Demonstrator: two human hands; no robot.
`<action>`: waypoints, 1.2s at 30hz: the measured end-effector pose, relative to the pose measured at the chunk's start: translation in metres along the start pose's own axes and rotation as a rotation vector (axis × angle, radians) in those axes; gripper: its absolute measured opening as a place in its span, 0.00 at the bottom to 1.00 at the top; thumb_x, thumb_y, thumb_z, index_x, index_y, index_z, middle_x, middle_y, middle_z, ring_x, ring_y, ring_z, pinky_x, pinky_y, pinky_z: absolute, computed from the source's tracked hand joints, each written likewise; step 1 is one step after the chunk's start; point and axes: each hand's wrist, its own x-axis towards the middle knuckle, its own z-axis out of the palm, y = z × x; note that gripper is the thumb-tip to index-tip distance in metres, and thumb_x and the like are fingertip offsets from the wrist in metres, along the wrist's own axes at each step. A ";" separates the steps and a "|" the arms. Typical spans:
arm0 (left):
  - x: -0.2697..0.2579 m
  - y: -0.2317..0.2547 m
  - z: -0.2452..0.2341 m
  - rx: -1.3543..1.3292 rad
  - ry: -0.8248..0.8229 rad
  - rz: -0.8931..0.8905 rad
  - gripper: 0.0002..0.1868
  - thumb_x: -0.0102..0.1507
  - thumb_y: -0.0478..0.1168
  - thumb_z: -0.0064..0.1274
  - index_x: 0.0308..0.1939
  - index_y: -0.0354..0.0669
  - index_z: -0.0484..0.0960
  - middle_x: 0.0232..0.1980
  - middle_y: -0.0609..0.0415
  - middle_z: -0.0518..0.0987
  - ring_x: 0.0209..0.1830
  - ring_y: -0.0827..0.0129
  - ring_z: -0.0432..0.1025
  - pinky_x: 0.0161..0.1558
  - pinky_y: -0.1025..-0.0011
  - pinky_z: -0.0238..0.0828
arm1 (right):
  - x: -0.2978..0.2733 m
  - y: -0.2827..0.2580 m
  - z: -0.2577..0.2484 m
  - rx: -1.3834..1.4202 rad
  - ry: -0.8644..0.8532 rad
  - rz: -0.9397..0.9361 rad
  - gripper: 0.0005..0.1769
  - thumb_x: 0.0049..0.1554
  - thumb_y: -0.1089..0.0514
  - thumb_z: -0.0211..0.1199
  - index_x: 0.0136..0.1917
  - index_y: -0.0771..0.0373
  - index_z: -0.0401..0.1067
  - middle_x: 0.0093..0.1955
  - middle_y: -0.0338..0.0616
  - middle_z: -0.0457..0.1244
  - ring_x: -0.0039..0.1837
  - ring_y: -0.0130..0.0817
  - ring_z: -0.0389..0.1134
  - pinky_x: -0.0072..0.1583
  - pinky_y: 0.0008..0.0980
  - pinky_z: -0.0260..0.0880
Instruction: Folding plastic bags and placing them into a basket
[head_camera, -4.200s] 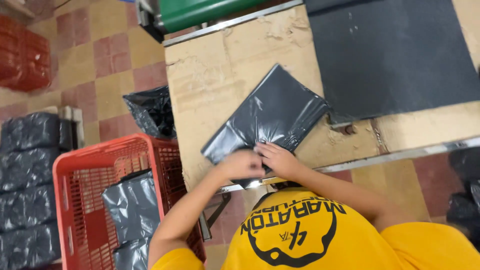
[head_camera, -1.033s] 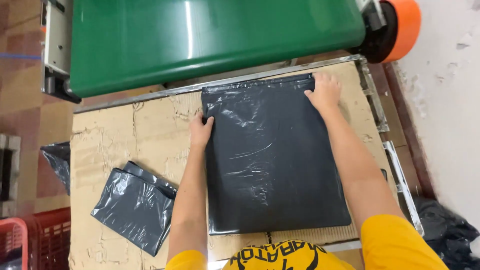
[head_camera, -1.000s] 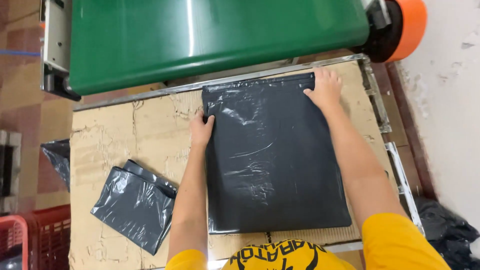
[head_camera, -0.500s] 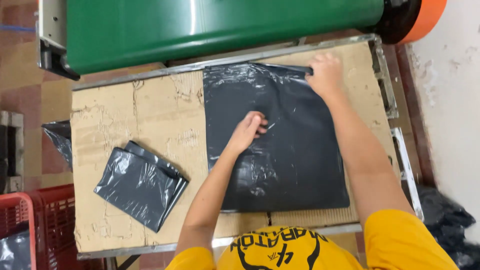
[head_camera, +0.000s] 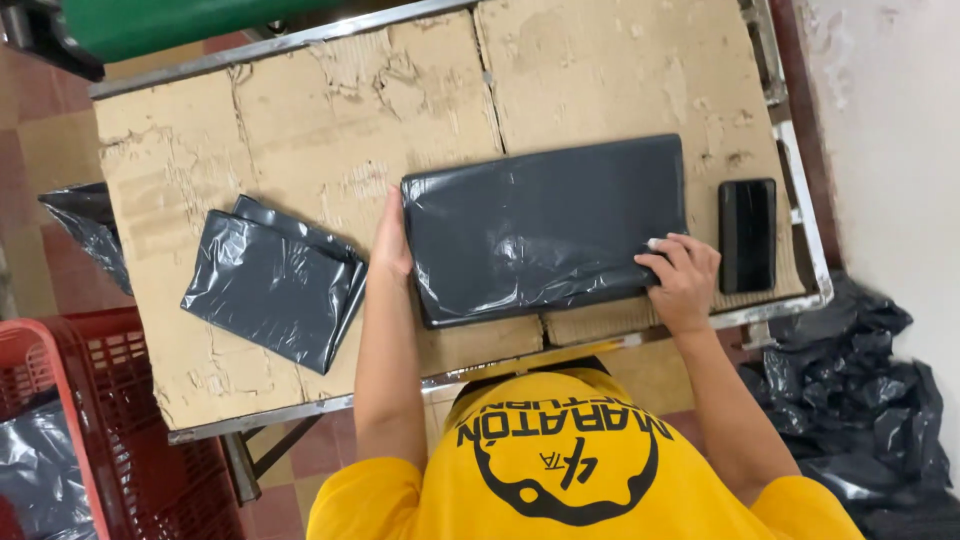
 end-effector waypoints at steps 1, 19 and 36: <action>-0.025 0.005 0.011 0.292 0.167 0.188 0.44 0.70 0.60 0.53 0.80 0.40 0.54 0.83 0.34 0.47 0.82 0.39 0.40 0.79 0.43 0.32 | -0.009 -0.001 0.003 -0.025 -0.025 -0.014 0.09 0.53 0.59 0.69 0.44 0.43 0.80 0.54 0.31 0.68 0.65 0.39 0.68 0.65 0.42 0.63; -0.156 -0.056 0.089 1.874 -1.188 0.643 0.19 0.59 0.65 0.49 0.23 0.63 0.81 0.25 0.65 0.81 0.34 0.59 0.81 0.39 0.58 0.78 | -0.035 -0.168 0.006 0.409 -0.409 -0.196 0.27 0.41 0.62 0.73 0.55 0.65 0.76 0.70 0.51 0.64 0.77 0.48 0.60 0.77 0.49 0.54; -0.014 -0.052 0.133 1.522 -0.381 0.501 0.26 0.67 0.64 0.46 0.39 0.45 0.81 0.36 0.48 0.81 0.40 0.54 0.79 0.41 0.59 0.74 | -0.078 -0.057 -0.007 1.219 -0.147 1.485 0.18 0.68 0.52 0.54 0.66 0.64 0.65 0.51 0.53 0.67 0.43 0.43 0.71 0.42 0.43 0.76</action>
